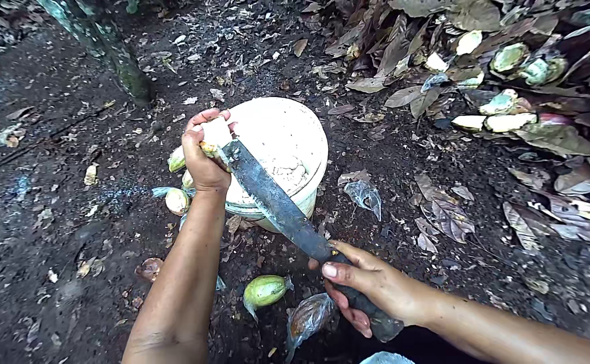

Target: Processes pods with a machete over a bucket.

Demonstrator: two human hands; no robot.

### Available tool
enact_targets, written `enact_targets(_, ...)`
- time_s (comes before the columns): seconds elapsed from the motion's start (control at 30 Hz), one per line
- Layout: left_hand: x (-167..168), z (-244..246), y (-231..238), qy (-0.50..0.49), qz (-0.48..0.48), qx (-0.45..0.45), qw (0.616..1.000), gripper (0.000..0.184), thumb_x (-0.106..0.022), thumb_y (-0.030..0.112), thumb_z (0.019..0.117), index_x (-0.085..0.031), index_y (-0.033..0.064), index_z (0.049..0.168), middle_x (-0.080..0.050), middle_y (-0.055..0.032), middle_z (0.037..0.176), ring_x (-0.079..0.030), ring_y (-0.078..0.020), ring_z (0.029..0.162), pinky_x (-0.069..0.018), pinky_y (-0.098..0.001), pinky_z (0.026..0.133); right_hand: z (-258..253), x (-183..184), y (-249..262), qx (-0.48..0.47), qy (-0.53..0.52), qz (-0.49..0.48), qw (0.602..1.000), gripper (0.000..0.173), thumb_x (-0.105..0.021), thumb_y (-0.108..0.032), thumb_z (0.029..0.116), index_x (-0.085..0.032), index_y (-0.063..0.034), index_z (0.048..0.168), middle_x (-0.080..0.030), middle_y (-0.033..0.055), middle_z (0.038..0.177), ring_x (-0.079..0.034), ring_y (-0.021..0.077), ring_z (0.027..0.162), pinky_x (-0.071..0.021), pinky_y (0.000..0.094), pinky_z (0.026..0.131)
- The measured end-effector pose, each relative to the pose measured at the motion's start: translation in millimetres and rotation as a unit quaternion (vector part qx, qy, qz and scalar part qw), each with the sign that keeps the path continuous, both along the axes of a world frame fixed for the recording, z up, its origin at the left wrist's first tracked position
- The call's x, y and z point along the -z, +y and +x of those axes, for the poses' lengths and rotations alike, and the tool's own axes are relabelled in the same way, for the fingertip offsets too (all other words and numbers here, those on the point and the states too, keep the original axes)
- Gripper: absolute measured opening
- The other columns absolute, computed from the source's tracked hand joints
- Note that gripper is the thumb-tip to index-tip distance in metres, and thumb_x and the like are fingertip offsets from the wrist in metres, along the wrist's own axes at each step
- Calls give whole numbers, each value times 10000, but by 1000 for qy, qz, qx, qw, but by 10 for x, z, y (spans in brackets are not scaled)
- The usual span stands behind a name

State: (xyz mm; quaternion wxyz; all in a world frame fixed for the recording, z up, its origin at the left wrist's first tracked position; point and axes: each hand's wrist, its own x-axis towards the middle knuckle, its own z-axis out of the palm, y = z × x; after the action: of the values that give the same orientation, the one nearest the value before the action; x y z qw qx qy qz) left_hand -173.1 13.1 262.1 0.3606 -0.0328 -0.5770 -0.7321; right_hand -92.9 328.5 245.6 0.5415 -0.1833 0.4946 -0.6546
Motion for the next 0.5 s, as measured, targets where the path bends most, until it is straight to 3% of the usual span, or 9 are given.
enact_targets(0.07,-46,-19,-62,6,113,73,991,491,-172,291,1027,-567,83,1233,-725,-142,1122,-727,-278,976,-606,-426,815,-26,3,28,14,-58,-39,997,350,-552,-426,1024,-518,-175,1265,-573,-19,722,-585,89,492,-563,259,459)
enact_targets(0.17,-92,-3,-223,19,258,186,948,591,-147,409,1029,-588,121,1297,-703,-171,1182,-699,-344,1061,-574,-507,899,-91,9,114,77,-38,-40,995,361,-553,-434,1014,-520,-170,1257,-571,-13,716,-583,90,491,-555,256,450)
enact_targets(0.33,-84,156,-332,-19,276,302,912,635,-196,475,1031,-579,127,1400,-678,-197,1259,-673,-370,1144,-553,-533,962,-161,-15,187,175,0,-43,984,348,-552,-390,1019,-520,-137,1256,-557,-3,695,-574,94,478,-551,249,445)
enact_targets(0.43,-24,401,-678,-18,241,244,939,690,-90,494,1031,-530,130,1418,-635,-138,1307,-642,-302,1161,-545,-466,967,-162,-46,214,214,-2,-31,976,311,-474,-324,1041,-500,-121,1275,-558,2,698,-575,101,487,-553,252,454)
enact_targets(0.5,89,546,-1111,8,275,96,957,721,-7,552,998,-508,126,1293,-626,-114,1232,-627,-277,1142,-527,-478,971,-194,-64,243,262,-30,-26,964,298,-394,-286,1068,-487,-102,1283,-554,16,698,-570,111,490,-553,258,460)
